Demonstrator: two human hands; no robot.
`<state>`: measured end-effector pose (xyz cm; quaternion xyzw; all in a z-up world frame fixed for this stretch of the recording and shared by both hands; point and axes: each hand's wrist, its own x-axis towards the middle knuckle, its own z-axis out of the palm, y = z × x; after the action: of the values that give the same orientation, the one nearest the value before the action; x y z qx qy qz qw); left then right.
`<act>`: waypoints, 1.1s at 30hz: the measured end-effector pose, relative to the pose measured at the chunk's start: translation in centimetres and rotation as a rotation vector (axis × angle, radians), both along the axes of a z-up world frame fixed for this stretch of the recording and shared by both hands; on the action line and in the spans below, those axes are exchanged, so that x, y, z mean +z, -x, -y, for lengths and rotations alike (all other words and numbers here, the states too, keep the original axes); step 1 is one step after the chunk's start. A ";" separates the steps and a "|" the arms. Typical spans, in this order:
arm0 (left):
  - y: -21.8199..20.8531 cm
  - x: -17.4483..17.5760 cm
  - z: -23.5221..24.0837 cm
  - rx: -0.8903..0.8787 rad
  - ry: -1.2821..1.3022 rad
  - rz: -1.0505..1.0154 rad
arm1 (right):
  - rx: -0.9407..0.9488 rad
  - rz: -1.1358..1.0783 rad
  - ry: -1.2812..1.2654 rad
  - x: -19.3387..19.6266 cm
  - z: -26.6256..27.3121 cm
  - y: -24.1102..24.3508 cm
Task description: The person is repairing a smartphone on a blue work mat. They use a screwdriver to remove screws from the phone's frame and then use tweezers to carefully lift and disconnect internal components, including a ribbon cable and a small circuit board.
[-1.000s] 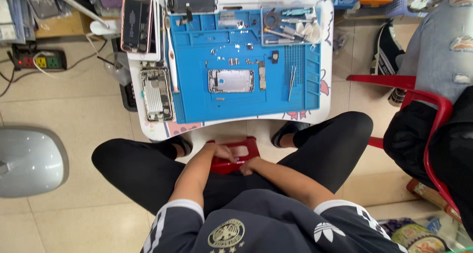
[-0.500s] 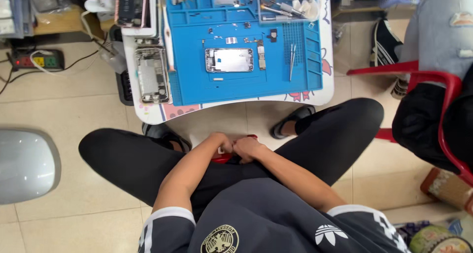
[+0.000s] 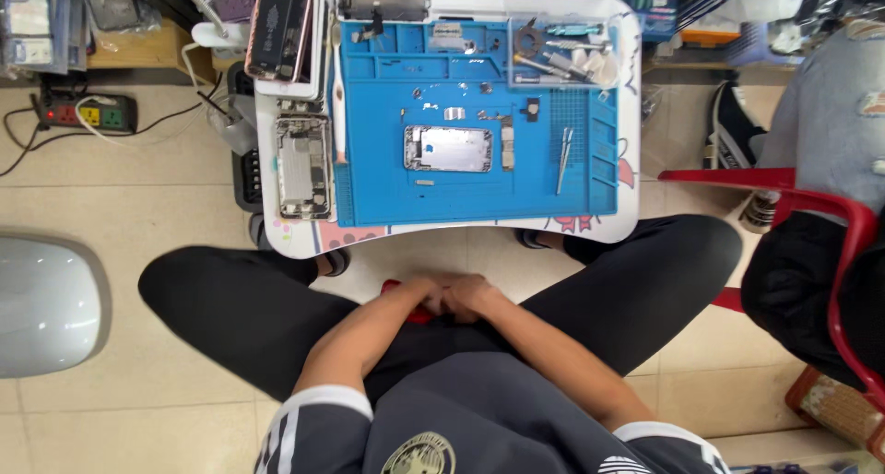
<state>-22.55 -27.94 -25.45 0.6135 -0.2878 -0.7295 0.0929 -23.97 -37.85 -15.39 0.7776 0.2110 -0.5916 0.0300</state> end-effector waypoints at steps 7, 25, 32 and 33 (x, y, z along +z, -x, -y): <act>-3.0 1.1 0.6 -0.024 0.082 0.100 | -0.009 0.257 -0.238 6.0 2.6 -1.6; -19.4 34.7 -2.7 0.536 0.868 1.032 | -0.503 1.452 -0.560 20.5 25.4 -24.5; -23.8 30.8 -3.6 0.404 0.788 1.272 | -0.640 1.343 -0.281 18.7 24.1 -25.8; -23.9 31.1 -3.2 0.421 0.845 1.243 | -0.625 1.338 -0.276 19.7 23.6 -26.1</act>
<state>1.35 -24.77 5.69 0.8639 -0.4180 -0.0472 0.2771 2.13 -61.46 4.27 0.9916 -0.0109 0.0582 -0.1152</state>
